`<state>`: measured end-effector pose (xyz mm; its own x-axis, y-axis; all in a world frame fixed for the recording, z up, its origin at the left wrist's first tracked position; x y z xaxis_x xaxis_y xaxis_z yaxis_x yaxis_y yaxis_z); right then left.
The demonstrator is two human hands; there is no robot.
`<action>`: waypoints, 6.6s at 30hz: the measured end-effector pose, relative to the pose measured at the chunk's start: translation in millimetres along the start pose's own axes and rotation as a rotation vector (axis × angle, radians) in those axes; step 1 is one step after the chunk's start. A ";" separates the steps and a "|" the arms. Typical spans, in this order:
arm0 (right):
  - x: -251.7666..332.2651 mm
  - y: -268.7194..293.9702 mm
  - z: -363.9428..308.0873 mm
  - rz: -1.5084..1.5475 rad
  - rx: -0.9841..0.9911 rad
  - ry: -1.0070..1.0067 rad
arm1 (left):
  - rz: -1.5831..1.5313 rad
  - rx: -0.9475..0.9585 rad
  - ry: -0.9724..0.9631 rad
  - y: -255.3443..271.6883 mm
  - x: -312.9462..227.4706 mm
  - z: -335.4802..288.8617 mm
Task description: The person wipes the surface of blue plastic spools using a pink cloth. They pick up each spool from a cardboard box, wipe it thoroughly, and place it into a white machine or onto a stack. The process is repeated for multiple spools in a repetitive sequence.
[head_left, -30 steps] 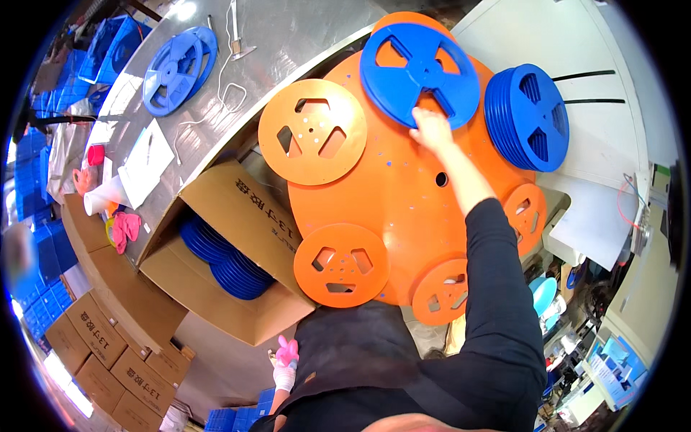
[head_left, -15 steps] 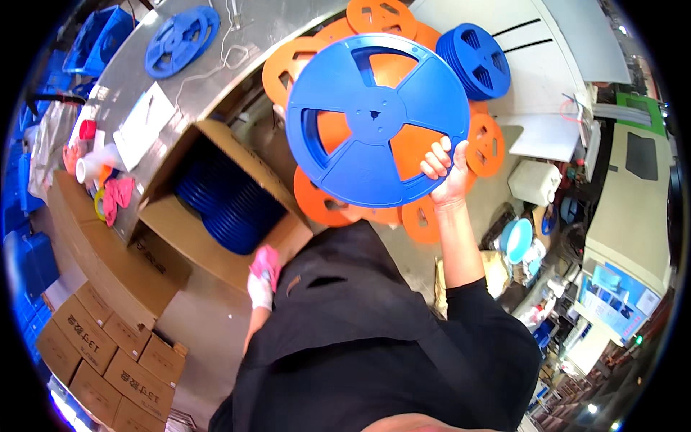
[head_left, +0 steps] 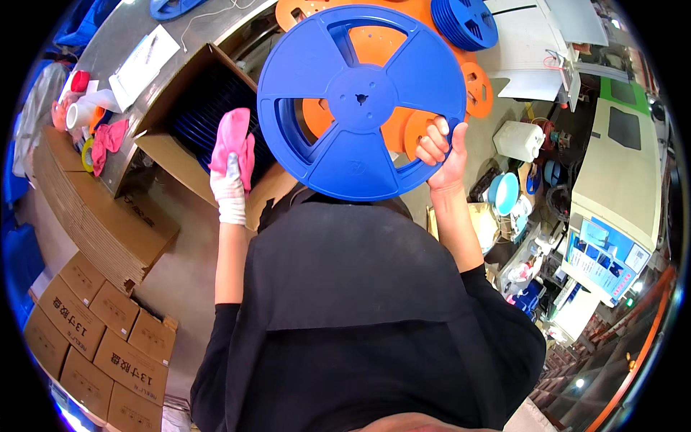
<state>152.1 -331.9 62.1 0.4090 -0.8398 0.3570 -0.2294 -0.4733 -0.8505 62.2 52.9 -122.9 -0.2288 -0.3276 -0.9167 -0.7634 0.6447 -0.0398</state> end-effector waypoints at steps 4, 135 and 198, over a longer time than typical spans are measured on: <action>6.3 -5.5 -18.9 -0.067 -0.004 0.042 | -0.048 0.104 0.039 -36.5 -25.4 -12.1; -62.4 -62.0 -43.0 -0.344 -0.079 -0.064 | 0.531 0.474 -0.994 -180.4 -100.3 -101.6; -8.7 -5.1 -8.6 -0.836 -0.641 0.311 | -0.967 0.736 0.830 -85.1 -33.0 -65.0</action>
<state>142.2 -324.4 66.7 0.4289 -0.1776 0.8857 -0.4369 -0.8990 0.0312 95.4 -36.1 -63.5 -0.2865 -0.9563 0.0589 -0.4034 0.0646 -0.9127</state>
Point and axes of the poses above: each hand's wrist, its own z-axis towards the middle knuckle, its own y-axis out of the back of the hand, x = y × z, the point moved 8 cm from there along z, towards the middle knuckle, and after that the axes turned 13 degrees about -x, right-handed, at the moved point
